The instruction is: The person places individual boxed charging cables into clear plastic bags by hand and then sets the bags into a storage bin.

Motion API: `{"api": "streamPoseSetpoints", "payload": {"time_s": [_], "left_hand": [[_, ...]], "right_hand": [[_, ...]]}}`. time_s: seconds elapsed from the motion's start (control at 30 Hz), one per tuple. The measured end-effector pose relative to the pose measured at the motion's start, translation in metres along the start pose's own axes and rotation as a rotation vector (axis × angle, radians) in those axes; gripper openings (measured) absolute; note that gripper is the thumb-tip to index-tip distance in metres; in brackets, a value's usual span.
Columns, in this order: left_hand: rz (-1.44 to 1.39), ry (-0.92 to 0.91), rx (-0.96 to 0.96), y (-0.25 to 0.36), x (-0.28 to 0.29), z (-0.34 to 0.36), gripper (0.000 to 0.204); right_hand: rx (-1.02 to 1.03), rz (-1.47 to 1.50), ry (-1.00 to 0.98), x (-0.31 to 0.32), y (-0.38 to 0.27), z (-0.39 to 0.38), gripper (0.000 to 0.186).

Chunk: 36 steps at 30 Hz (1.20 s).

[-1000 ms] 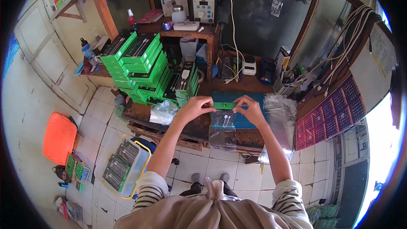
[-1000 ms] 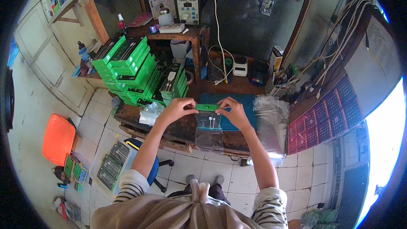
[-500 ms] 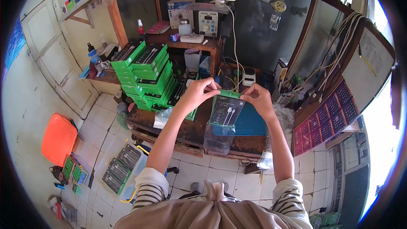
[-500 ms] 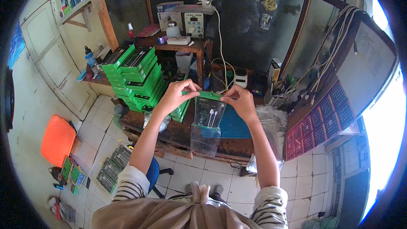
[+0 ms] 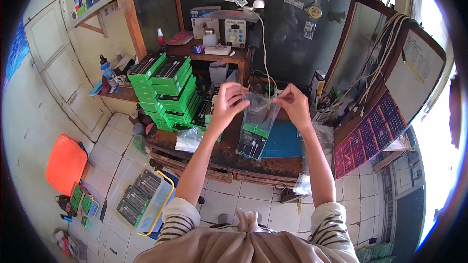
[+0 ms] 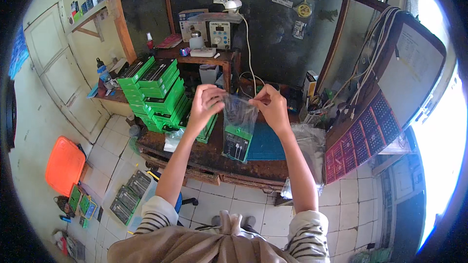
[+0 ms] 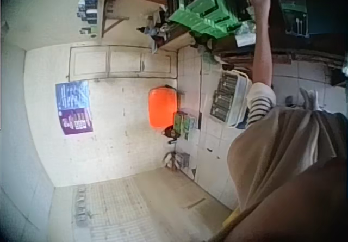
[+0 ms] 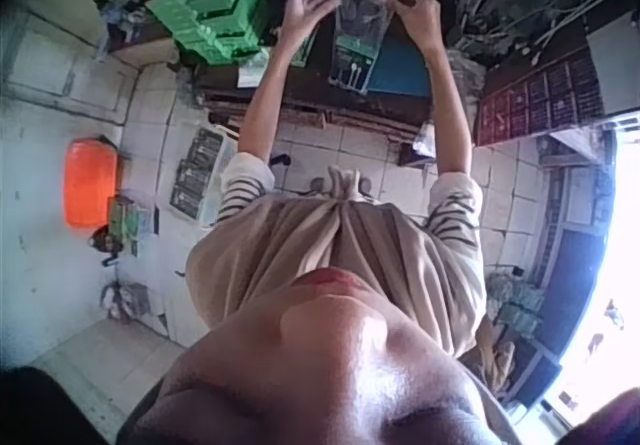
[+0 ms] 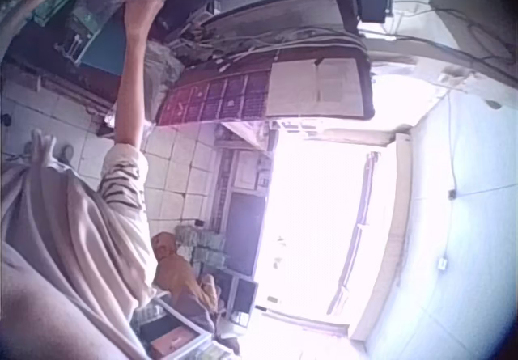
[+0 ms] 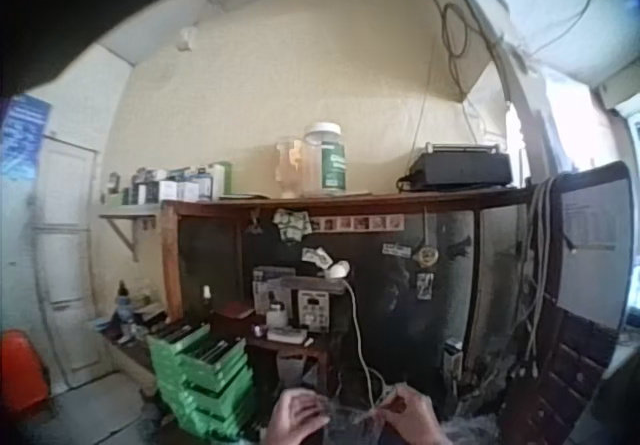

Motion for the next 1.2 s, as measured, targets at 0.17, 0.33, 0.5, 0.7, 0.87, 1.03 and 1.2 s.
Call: {"api": "streamPoseSetpoints", "payload": {"time_s": [0.17, 0.33, 0.5, 0.7, 0.87, 1.03, 1.2], "left_hand": [[0.127, -0.174, 0.307, -0.102, -0.004, -0.058, 0.075], [0.179, -0.085, 0.349, -0.137, 0.007, -0.07, 0.03], [0.179, 0.068, 0.316, -0.132, 0.001, -0.07, 0.016], [0.172, 0.23, 0.166, -0.09, -0.003, -0.048, 0.02], [0.094, 0.312, 0.086, -0.083, -0.003, -0.04, 0.022], [0.132, 0.378, 0.126, -0.11, 0.022, -0.056, 0.02], [0.163, 0.328, 0.185, -0.122, 0.03, -0.05, 0.018]], "right_hand": [[-0.067, 0.185, -0.035, -0.006, 0.028, 0.0, 0.02], [-0.049, 0.391, 0.112, -0.013, 0.054, -0.028, 0.047], [-0.248, 0.209, 0.161, -0.039, 0.136, -0.097, 0.055], [-0.128, -0.014, 0.293, -0.028, 0.082, -0.072, 0.023], [-0.078, -0.098, 0.339, -0.031, 0.084, -0.065, 0.025], [-0.085, -0.102, 0.359, -0.044, 0.094, -0.078, 0.024], [-0.265, -0.052, 0.354, -0.044, 0.133, -0.073, 0.023]]}}
Point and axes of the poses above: each hand's wrist, its own z-axis towards the middle knuckle, its own x-axis out of the back of the hand, y = z × x, the point moved 9 cm from there along z, towards the middle knuckle, and after that the axes turned 6 degrees about y, right-handed, at the moved point
